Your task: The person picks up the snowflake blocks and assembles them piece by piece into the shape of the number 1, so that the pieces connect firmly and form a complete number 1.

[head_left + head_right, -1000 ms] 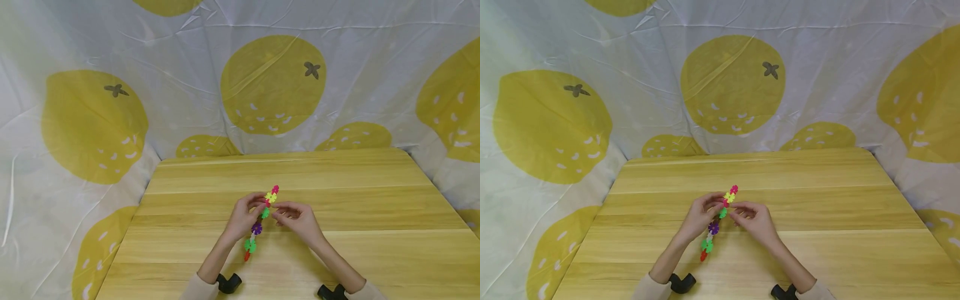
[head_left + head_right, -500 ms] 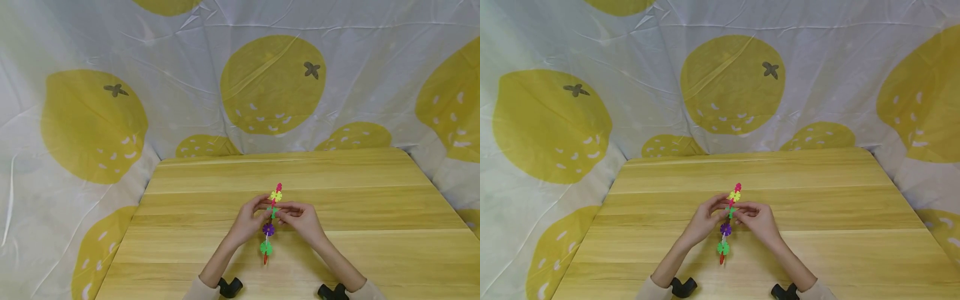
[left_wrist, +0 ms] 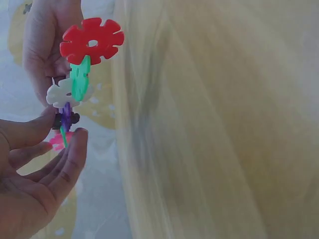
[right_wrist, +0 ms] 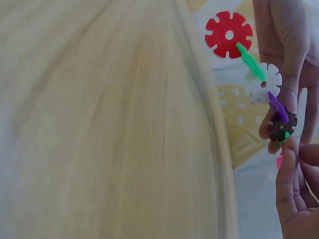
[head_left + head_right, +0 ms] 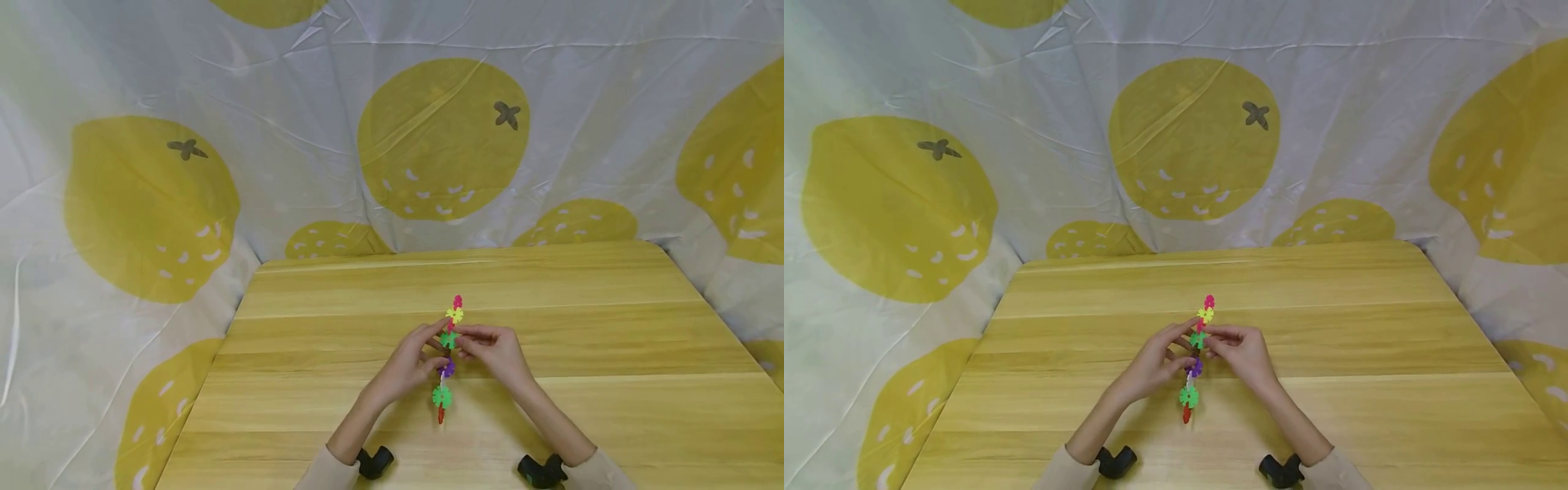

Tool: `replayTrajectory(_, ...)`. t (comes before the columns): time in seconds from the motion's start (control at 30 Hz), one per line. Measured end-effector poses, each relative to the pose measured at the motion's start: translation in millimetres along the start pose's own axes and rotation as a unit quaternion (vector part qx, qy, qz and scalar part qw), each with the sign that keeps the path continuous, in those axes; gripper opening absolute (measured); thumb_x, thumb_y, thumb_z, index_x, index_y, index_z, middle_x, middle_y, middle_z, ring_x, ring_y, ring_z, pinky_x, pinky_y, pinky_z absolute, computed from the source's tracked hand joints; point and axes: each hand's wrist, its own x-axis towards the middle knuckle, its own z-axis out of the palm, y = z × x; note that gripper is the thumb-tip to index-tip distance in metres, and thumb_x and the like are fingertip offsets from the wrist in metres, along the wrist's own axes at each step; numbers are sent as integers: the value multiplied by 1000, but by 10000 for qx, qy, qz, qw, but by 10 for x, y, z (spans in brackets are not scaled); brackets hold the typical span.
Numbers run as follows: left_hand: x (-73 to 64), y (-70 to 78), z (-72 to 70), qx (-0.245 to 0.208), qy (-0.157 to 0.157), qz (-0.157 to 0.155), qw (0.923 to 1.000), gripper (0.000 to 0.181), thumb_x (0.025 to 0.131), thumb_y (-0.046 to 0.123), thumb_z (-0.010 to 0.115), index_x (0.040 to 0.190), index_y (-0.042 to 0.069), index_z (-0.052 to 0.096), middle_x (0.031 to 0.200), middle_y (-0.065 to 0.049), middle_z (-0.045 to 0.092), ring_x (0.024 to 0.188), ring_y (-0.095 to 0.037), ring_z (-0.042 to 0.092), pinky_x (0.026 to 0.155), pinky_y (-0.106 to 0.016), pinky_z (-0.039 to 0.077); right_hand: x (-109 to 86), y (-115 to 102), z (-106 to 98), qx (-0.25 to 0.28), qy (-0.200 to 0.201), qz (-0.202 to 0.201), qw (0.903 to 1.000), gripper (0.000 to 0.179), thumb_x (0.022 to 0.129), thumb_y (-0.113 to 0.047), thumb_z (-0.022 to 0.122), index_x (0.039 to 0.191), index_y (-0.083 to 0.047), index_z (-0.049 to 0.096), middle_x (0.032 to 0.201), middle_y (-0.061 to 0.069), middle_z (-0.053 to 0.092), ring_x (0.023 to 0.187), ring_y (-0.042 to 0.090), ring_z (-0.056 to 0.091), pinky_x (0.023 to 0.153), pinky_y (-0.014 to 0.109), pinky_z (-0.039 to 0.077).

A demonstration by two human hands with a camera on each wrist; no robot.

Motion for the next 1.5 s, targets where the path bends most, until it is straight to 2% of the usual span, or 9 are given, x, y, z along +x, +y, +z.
replayTrajectory(0.2,112,-42,-43,326,-161,-6,9993,64,96,-1,70,154,-1,44,129,-19,66,107,-32,72,78,-18,57,126,42,-29,-291,-184,-16,9994,26,96,-6,72,117,10,73,108,28,76,78,16,77,75,36,64)
replayTrajectory(0.4,270,-104,-75,537,-264,-403,9974,62,94,4,75,150,2,49,120,-17,72,102,-28,74,86,-27,60,268,57,-51,-728,-256,23,9970,22,96,-4,71,114,9,75,104,25,77,76,23,76,70,34,64)
replayTrajectory(0.53,368,-152,-81,897,-284,-540,9941,60,92,9,79,146,6,53,112,-13,75,95,-23,75,87,-34,59,348,57,-56,-1059,-221,86,9941,20,96,-3,70,111,9,75,100,25,78,72,26,76,67,34,64)
replayTrajectory(0.67,442,-179,-69,1228,-265,-678,9898,59,89,14,82,142,7,57,106,-10,76,88,-19,73,84,-34,56,402,55,-54,-1356,-209,104,9905,17,96,-2,70,108,8,77,94,22,78,69,25,74,65,32,63)
replayTrajectory(0.93,521,-181,-46,1581,-361,-1037,9813,56,87,17,85,135,4,60,100,-10,74,88,-20,67,79,-32,53,464,110,-49,-1397,-350,377,9889,18,98,-1,68,110,9,76,93,22,78,68,17,72,64,28,62)
replayTrajectory(1.1,523,-203,-63,1446,-436,-1137,9820,55,87,16,85,135,5,59,99,-11,74,87,-20,67,80,-34,54,472,139,-64,-1297,-468,500,9892,20,99,-4,68,114,7,75,95,21,78,68,16,71,65,28,62)
replayTrajectory(1.23,489,-247,-105,1142,-439,-1133,9860,60,88,17,84,139,4,56,103,-12,73,89,-20,67,81,-34,56,442,129,-113,-1162,-502,576,9903,22,99,-9,69,116,5,75,96,20,78,70,18,70,66,29,62)
replayTrajectory(1.4,331,-294,-268,776,-252,-1112,9904,56,95,20,78,142,0,54,115,-18,70,97,-25,69,85,-40,59,367,58,-287,-1180,-467,517,9906,31,104,-16,64,125,7,69,104,23,75,78,22,72,69,32,63)
replayTrajectory(1.5,209,-333,-391,729,-86,-1075,9915,52,100,22,71,142,-3,54,126,-23,66,110,-33,67,94,-47,58,301,-5,-434,-1339,-395,388,9894,37,107,-21,59,130,7,65,113,25,73,89,27,74,74,33,63)
